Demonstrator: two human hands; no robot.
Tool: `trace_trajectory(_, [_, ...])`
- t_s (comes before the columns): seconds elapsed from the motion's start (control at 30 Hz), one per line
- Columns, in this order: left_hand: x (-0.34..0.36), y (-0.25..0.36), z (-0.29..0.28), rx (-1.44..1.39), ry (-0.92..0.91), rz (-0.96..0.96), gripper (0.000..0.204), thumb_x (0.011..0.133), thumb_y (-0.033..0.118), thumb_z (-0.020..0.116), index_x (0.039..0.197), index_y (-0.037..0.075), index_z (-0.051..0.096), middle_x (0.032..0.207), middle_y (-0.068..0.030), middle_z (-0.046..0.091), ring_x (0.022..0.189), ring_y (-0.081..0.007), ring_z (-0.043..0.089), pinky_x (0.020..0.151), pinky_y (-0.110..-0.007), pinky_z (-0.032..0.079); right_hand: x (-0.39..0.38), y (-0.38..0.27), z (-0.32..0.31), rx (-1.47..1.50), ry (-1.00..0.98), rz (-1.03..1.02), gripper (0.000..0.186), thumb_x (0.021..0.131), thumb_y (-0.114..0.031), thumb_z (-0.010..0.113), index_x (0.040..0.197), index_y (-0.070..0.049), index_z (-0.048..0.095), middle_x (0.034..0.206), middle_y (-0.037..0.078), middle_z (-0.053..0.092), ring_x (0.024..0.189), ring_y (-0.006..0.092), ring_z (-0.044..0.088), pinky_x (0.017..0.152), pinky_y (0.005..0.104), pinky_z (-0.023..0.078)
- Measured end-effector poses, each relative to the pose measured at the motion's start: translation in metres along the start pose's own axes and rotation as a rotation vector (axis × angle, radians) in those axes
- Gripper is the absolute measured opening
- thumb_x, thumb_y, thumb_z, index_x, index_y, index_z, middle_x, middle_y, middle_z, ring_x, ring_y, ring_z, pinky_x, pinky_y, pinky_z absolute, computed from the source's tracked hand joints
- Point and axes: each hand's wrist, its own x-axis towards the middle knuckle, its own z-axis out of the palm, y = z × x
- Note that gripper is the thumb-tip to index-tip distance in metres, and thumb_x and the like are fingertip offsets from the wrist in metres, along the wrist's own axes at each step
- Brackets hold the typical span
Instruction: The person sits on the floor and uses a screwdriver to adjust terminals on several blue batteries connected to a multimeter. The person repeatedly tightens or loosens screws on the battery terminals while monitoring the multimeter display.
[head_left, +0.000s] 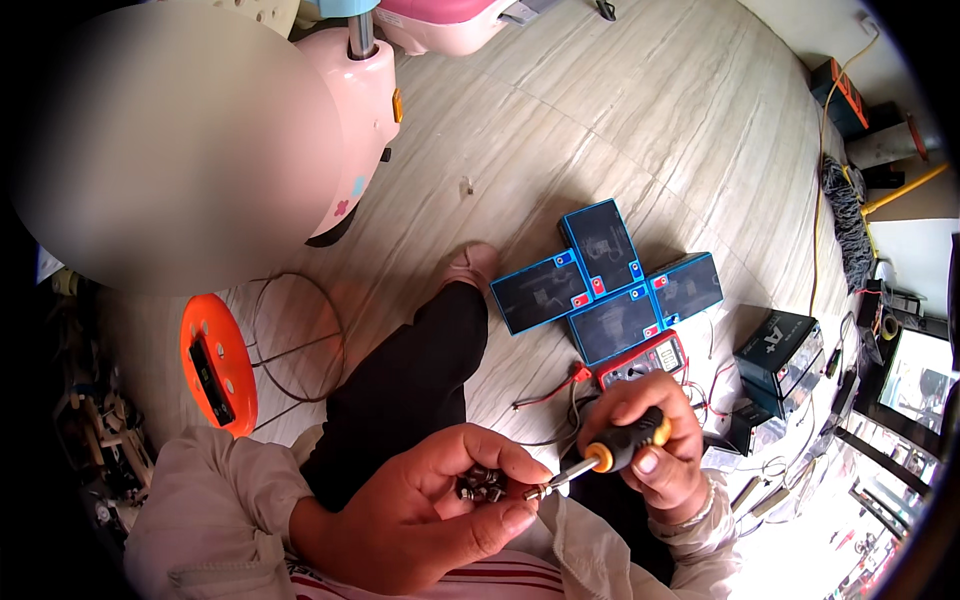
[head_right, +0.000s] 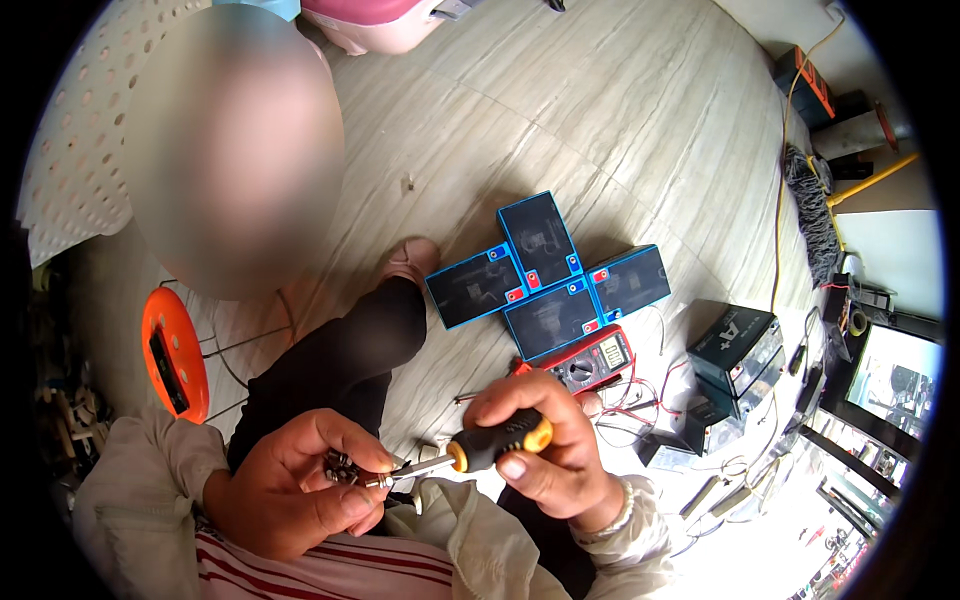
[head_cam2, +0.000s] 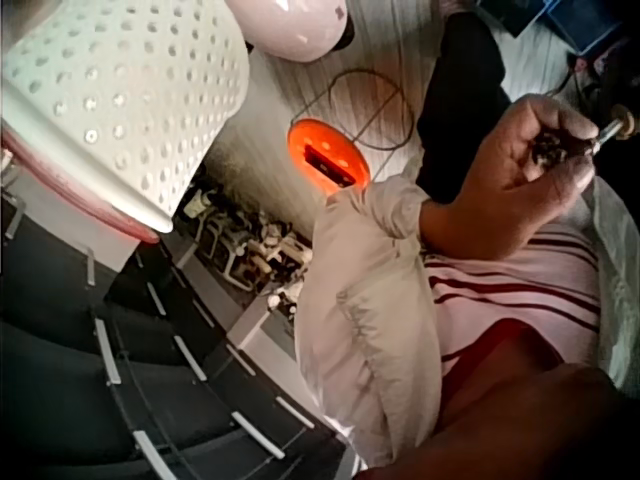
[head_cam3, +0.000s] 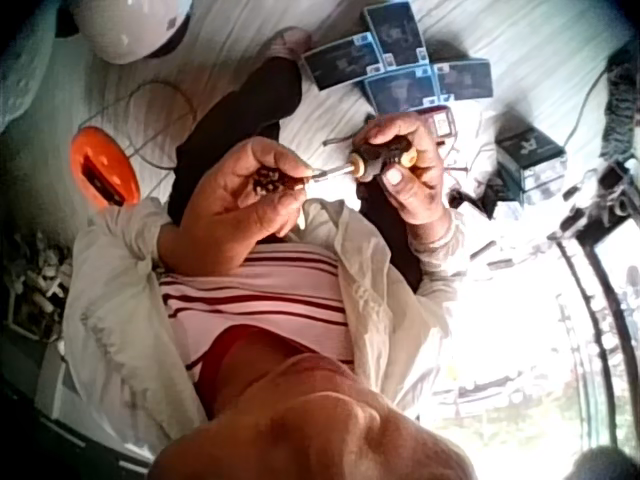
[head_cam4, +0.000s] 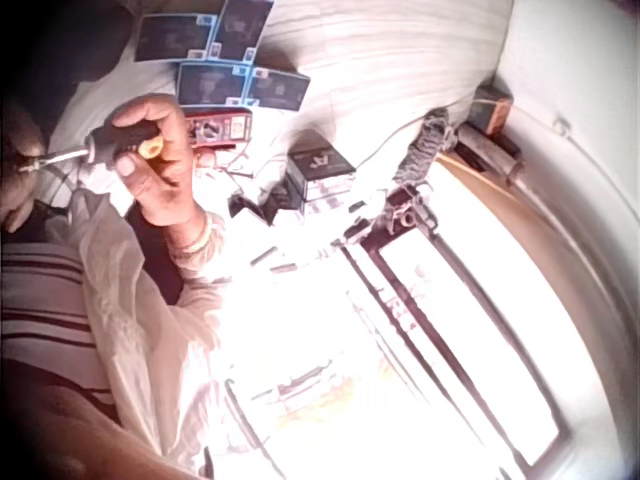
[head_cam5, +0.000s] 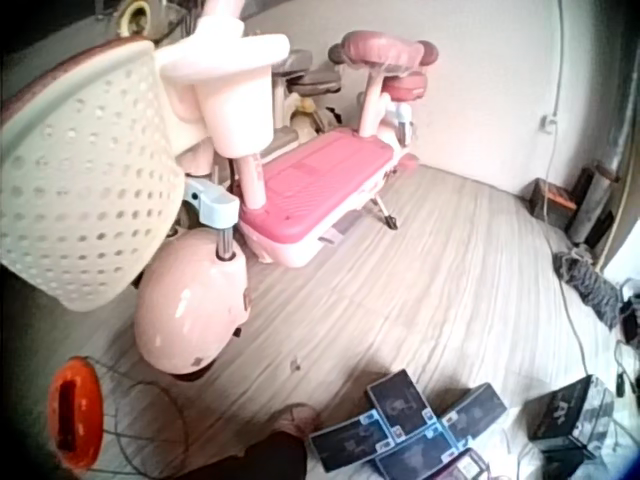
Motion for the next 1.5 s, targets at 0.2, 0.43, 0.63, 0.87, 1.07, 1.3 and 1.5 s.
trace_trajectory(0.2, [0.005, 0.009, 0.007, -0.005, 0.001, -0.052, 0.046, 0.084, -0.014, 0.052, 0.126, 0.001, 0.04, 0.095, -0.0111, 0.05, 0.076, -0.0117, 0.047, 0.065, -0.028, 0.044, 0.008, 0.015, -0.004, 0.283, -0.081, 0.094, 0.034, 0.087, -0.023, 0.061, 0.108, 0.0, 0.047, 0.093, 0.017, 0.055, 0.074, 0.0139, 0.054, 0.065, 0.0254, 0.043])
trace_trajectory(0.43, [-0.004, 0.002, -0.003, -0.109, 0.04, -0.011, 0.03, 0.085, -0.006, 0.056, 0.11, 0.001, 0.041, 0.088, -0.0114, 0.053, 0.071, -0.0126, 0.048, 0.062, -0.031, 0.044, 0.013, 0.021, -0.08, 0.326, 0.218, -0.064, 0.03, 0.086, -0.028, 0.062, 0.102, -0.006, 0.049, 0.082, 0.014, 0.055, 0.069, 0.0228, 0.055, 0.062, 0.0319, 0.045])
trace_trajectory(0.63, [-0.006, 0.002, -0.01, -0.112, 0.014, -0.011, 0.025, 0.085, -0.007, 0.056, 0.105, 0.002, 0.044, 0.089, -0.012, 0.055, 0.068, -0.014, 0.052, 0.06, -0.033, 0.046, -0.025, 0.06, -0.231, 0.06, 0.807, -0.125, 0.018, 0.087, -0.015, 0.056, 0.104, -0.01, 0.054, 0.088, 0.004, 0.056, 0.072, 0.0146, 0.052, 0.064, 0.0291, 0.043])
trace_trajectory(0.87, [-0.01, 0.002, -0.011, -0.143, 0.07, 0.007, 0.027, 0.083, -0.009, 0.056, 0.105, 0.002, 0.045, 0.09, -0.0124, 0.056, 0.069, -0.0144, 0.053, 0.061, -0.033, 0.047, -0.027, 0.069, -0.271, -0.557, 0.964, -0.017, 0.015, 0.088, -0.013, 0.057, 0.102, -0.007, 0.056, 0.082, 0.001, 0.055, 0.064, 0.0077, 0.048, 0.059, 0.0218, 0.042])
trace_trajectory(1.07, [-0.011, 0.001, -0.014, -0.161, 0.058, -0.004, 0.028, 0.082, -0.012, 0.055, 0.105, 0.002, 0.046, 0.093, -0.0126, 0.057, 0.073, -0.0151, 0.055, 0.064, -0.033, 0.048, -0.007, 0.064, -0.274, -0.98, 0.964, 0.004, 0.017, 0.086, -0.011, 0.06, 0.1, -0.002, 0.055, 0.084, 0.005, 0.057, 0.069, 0.0127, 0.054, 0.066, 0.0268, 0.047])
trace_trajectory(1.3, [-0.01, 0.011, -0.016, -0.118, -0.019, -0.035, 0.025, 0.089, -0.007, 0.049, 0.112, 0.002, 0.046, 0.094, -0.0079, 0.053, 0.072, -0.0098, 0.047, 0.064, -0.025, 0.042, 0.009, 0.056, -0.245, -1.309, 0.905, 0.024, 0.019, 0.084, -0.01, 0.062, 0.1, -0.004, 0.054, 0.088, 0.012, 0.061, 0.079, 0.021, 0.062, 0.072, 0.0322, 0.05])
trace_trajectory(1.5, [-0.016, 0.004, -0.025, -0.212, -0.068, -0.077, 0.025, 0.09, -0.008, 0.052, 0.113, 0.0, 0.044, 0.1, -0.0116, 0.053, 0.089, -0.015, 0.054, 0.078, -0.029, 0.045, 0.021, 0.049, -0.23, -1.656, 0.756, 0.002, 0.023, 0.08, -0.009, 0.063, 0.101, -0.006, 0.053, 0.091, 0.015, 0.062, 0.084, 0.0336, 0.062, 0.074, 0.0413, 0.05])
